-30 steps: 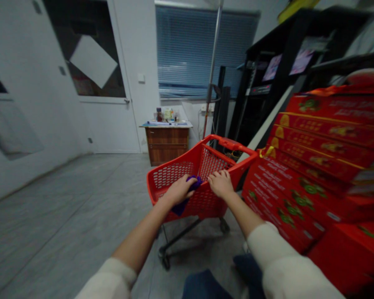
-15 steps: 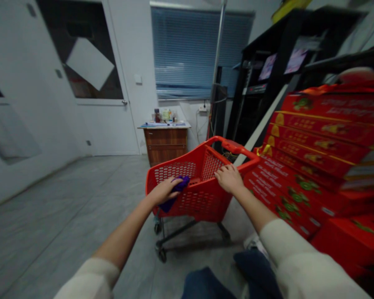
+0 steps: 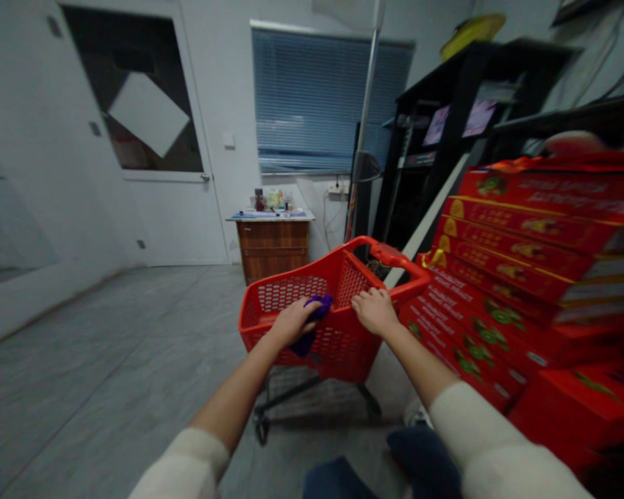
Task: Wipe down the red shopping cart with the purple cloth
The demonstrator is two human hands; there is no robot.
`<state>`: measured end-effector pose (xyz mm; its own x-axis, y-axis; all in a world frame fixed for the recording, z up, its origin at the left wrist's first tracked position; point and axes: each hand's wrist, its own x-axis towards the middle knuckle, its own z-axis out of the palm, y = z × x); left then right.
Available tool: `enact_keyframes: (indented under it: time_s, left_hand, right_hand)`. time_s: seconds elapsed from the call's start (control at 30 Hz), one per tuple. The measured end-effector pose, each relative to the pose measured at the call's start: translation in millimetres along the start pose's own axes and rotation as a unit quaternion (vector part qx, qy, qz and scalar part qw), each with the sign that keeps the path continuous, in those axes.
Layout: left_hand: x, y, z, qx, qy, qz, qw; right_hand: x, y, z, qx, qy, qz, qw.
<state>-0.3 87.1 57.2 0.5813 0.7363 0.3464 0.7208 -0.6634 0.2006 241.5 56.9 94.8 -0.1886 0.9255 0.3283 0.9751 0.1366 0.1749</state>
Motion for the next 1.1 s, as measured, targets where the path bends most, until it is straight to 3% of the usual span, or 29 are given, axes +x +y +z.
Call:
enact_keyframes:
  time_s: [0.1,0.23,0.33,0.47,0.6,0.7,0.87,0.93,1.0,1.1]
  left_hand:
    - [-6.5,-12.6,-8.7,0.004,-0.009,-0.018,1.000]
    - [22.0,12.3,1.7,0.008,-0.006,0.015,1.000]
    - [39.4,26.8,10.4,-0.003,0.002,0.036,0.999]
    - [27.9,6.4,5.0,-0.001,-0.018,0.028,0.999]
    - [14.0,-10.1,-1.9,0.018,-0.025,0.017,0.999]
    - [29.8,14.3,4.2,0.022,-0.010,0.028,0.999]
    - [78.8,85.1,25.8,0.006,0.073,0.065,0.995]
    - [85.6,92.7,32.1,0.008,0.100,0.082,0.992]
    - [78.6,78.9,37.2,0.026,0.116,0.102,0.988]
    - [48.3,32.0,46.0,0.083,0.153,0.139,0.975]
  right_hand:
    - [-1.3,-7.3,-0.1,0.010,0.012,0.001,1.000]
    - [-1.9,-16.7,-2.1,0.022,0.015,0.006,1.000]
    - [-3.4,-7.5,-7.0,0.038,0.017,-0.007,0.999]
    - [-9.5,24.5,-14.4,0.012,0.072,0.048,0.996]
    - [-16.3,42.6,-14.0,-0.012,0.060,0.081,0.995]
    - [-17.5,41.1,-9.8,-0.018,0.072,0.084,0.994]
    - [-15.8,42.0,-5.4,-0.012,0.068,0.075,0.995]
    - [-15.8,45.7,-5.0,-0.006,0.064,0.071,0.995]
    - [-16.1,49.2,-4.6,0.002,0.066,0.069,0.995]
    - [-15.5,51.8,-3.0,0.021,0.074,0.065,0.995]
